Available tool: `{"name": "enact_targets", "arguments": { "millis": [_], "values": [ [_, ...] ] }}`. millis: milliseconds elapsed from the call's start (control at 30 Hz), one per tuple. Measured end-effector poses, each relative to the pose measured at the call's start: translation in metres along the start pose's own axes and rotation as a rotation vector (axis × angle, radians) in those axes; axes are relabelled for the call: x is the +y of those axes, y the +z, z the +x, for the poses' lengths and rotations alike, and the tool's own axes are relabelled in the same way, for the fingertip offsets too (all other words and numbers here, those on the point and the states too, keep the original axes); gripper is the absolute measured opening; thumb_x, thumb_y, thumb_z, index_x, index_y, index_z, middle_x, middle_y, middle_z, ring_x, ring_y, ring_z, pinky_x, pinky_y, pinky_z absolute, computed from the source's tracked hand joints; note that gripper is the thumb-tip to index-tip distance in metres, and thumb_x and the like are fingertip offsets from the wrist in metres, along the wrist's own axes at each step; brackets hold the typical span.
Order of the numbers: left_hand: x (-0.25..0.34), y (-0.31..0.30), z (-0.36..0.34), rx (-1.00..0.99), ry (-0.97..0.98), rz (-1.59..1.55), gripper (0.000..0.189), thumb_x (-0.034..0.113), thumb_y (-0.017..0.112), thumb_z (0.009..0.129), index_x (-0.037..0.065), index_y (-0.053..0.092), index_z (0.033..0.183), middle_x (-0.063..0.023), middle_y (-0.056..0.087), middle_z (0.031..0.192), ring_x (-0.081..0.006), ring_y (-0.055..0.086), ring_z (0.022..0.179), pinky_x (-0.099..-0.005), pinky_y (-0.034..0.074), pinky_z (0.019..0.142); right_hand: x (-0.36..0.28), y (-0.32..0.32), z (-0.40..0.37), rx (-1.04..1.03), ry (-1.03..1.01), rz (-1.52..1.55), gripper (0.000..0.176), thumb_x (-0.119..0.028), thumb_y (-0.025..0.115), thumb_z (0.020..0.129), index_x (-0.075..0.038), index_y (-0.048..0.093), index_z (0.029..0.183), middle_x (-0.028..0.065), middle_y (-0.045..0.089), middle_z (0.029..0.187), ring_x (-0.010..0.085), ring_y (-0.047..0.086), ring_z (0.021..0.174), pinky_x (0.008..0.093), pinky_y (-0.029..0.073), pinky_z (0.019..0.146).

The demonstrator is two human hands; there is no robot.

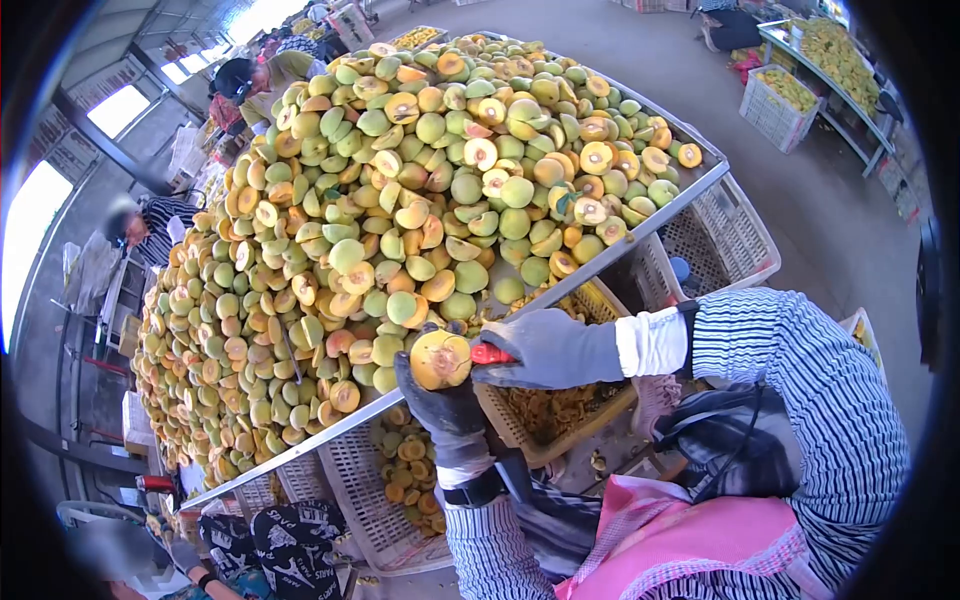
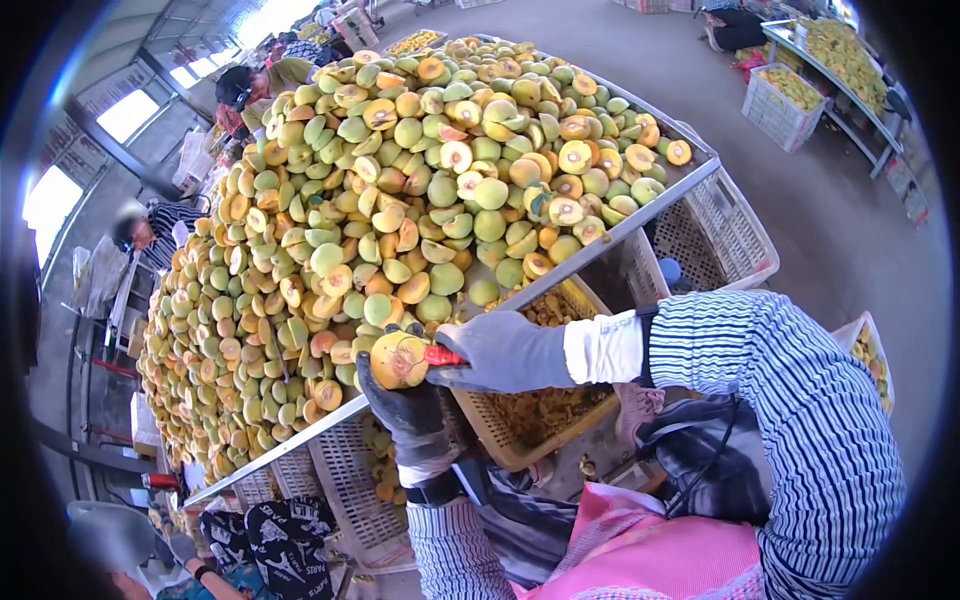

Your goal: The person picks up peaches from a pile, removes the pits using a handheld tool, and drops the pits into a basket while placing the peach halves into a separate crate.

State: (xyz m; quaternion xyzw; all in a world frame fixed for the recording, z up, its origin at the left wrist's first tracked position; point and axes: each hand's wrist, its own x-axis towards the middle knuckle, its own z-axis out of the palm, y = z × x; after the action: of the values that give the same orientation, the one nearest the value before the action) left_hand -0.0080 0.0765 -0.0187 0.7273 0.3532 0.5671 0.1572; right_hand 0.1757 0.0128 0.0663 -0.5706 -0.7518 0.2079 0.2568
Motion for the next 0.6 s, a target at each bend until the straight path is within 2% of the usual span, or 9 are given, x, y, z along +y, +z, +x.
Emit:
{"name": "enact_targets", "arguments": {
  "millis": [33, 67, 133, 167, 367, 433, 467, 533, 600],
  "values": [
    [0.027, 0.000, 0.009, -0.062, -0.067, -0.038, 0.063, 0.005, 0.075, 0.082, -0.006, 0.037, 0.132, -0.0196, 0.059, 0.121, -0.0278, 0.063, 0.105, -0.0388, 0.053, 0.092, 0.000, -0.001, 0.000, 0.002, 0.024, 0.002, 0.053, -0.055, 0.055, 0.092, -0.003, 0.055, 0.099, 0.0200, 0.065, 0.080, 0.0404, 0.066, 0.076, 0.0489, 0.050, 0.064],
    [0.036, 0.004, 0.011, -0.062, -0.072, -0.048, 0.063, 0.005, 0.075, 0.082, -0.006, 0.037, 0.132, -0.0196, 0.059, 0.121, -0.0278, 0.063, 0.105, -0.0388, 0.053, 0.092, 0.002, 0.000, -0.002, -0.001, 0.032, -0.004, 0.053, -0.055, 0.055, 0.092, -0.003, 0.055, 0.099, 0.0200, 0.065, 0.080, 0.0404, 0.066, 0.076, 0.0489, 0.050, 0.064],
    [0.043, 0.012, 0.013, 0.010, -0.365, -0.284, 0.038, 0.008, 0.068, 0.083, -0.005, 0.054, 0.116, -0.0156, 0.065, 0.108, -0.0225, 0.064, 0.099, -0.0355, 0.052, 0.090, 0.006, 0.001, -0.003, -0.042, 0.056, -0.037, 0.052, -0.054, 0.055, 0.092, -0.002, 0.055, 0.101, 0.0206, 0.065, 0.083, 0.0408, 0.066, 0.077, 0.0489, 0.051, 0.067],
    [0.038, 0.017, 0.010, 0.066, -0.473, -0.508, 0.032, 0.011, 0.064, 0.087, -0.005, 0.056, 0.113, -0.0149, 0.066, 0.105, -0.0223, 0.064, 0.094, -0.0350, 0.053, 0.088, 0.005, 0.002, -0.005, -0.052, 0.056, -0.036, 0.052, -0.054, 0.055, 0.092, -0.002, 0.055, 0.101, 0.0206, 0.065, 0.083, 0.0408, 0.066, 0.077, 0.0489, 0.051, 0.067],
    [0.025, 0.025, -0.005, 0.045, -0.435, -0.485, 0.038, 0.015, 0.067, 0.085, -0.006, 0.055, 0.115, -0.0147, 0.065, 0.104, -0.0232, 0.064, 0.092, -0.0362, 0.054, 0.085, 0.004, 0.007, -0.008, -0.085, 0.095, 0.106, 0.050, -0.052, 0.054, 0.093, -0.003, 0.059, 0.105, 0.0232, 0.066, 0.091, 0.0417, 0.065, 0.087, 0.0480, 0.050, 0.076],
    [0.028, 0.031, -0.011, 0.060, -0.443, -0.483, 0.040, 0.017, 0.067, 0.086, -0.006, 0.054, 0.116, -0.0147, 0.065, 0.104, -0.0232, 0.065, 0.092, -0.0360, 0.054, 0.085, 0.006, 0.013, -0.005, -0.283, 0.208, 0.172, 0.051, -0.052, 0.053, 0.094, -0.002, 0.059, 0.103, 0.0245, 0.066, 0.091, 0.0424, 0.064, 0.089, 0.0485, 0.049, 0.077],
    [0.031, 0.036, -0.014, 0.123, -0.374, -0.407, 0.040, 0.019, 0.067, 0.086, -0.006, 0.054, 0.115, -0.0146, 0.065, 0.102, -0.0233, 0.065, 0.091, -0.0357, 0.055, 0.083, 0.007, 0.016, -0.006, -0.288, 0.212, 0.178, 0.051, -0.052, 0.053, 0.094, -0.002, 0.059, 0.103, 0.0245, 0.066, 0.091, 0.0424, 0.064, 0.089, 0.0485, 0.049, 0.077],
    [0.033, 0.039, -0.014, 0.192, -0.301, -0.338, 0.040, 0.021, 0.067, 0.087, -0.006, 0.054, 0.114, -0.0146, 0.065, 0.101, -0.0233, 0.065, 0.090, -0.0354, 0.055, 0.082, 0.009, 0.019, -0.009, -0.306, 0.174, 0.417, 0.054, -0.054, 0.050, 0.095, -0.001, 0.059, 0.100, 0.0253, 0.065, 0.089, 0.0435, 0.063, 0.085, 0.0490, 0.049, 0.075],
    [0.039, 0.034, -0.012, 0.137, -0.484, -0.713, 0.040, 0.023, 0.066, 0.088, -0.005, 0.053, 0.112, -0.0141, 0.065, 0.098, -0.0234, 0.066, 0.088, -0.0351, 0.056, 0.078, 0.013, 0.021, -0.014, -0.249, 0.117, 0.358, 0.055, -0.053, 0.048, 0.096, 0.001, 0.058, 0.098, 0.0262, 0.065, 0.088, 0.0455, 0.062, 0.084, 0.0501, 0.048, 0.076]
  ]
}}
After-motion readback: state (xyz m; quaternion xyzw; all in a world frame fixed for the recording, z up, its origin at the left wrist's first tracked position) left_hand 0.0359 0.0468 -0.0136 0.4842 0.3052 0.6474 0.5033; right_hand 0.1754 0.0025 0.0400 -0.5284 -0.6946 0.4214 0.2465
